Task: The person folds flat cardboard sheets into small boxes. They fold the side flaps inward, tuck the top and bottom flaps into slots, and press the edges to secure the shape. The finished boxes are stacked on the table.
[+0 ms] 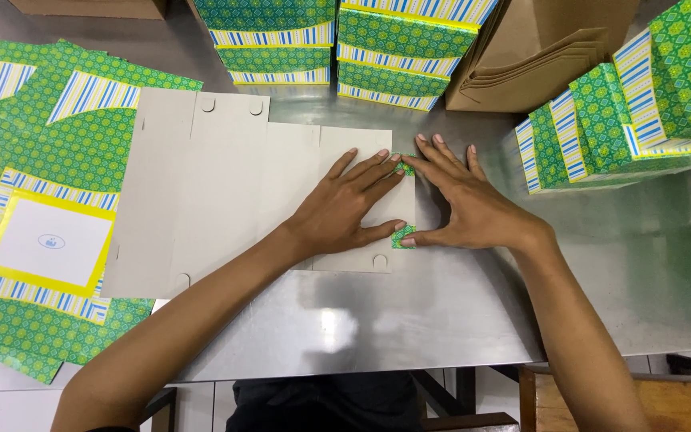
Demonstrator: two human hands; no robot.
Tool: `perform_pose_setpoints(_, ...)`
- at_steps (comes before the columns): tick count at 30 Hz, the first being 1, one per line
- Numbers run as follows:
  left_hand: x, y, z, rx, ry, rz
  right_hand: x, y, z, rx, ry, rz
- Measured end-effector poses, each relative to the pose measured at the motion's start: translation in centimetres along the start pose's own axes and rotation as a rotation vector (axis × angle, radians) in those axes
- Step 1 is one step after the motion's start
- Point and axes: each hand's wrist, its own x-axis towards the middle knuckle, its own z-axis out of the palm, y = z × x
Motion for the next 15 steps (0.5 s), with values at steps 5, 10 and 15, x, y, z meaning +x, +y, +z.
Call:
perform_pose_setpoints(5,0.1,0.2,-0.4,-0.004,-0.025,-0.01,0.3,-0.4,0.8,-0.12,0.044,0.025)
perform_pose_setpoints(10,0.1,0.1,-0.3,-0.014,-0.031,-0.005,0.6,-0.6,1.7,-0.128,0.106,-0.002)
perform_pose_setpoints(15,0.1,0.2,-0.4,-0.021,-0.043,-0.018,0.4,-0.2,1.3,-0.114,0.094,-0.023)
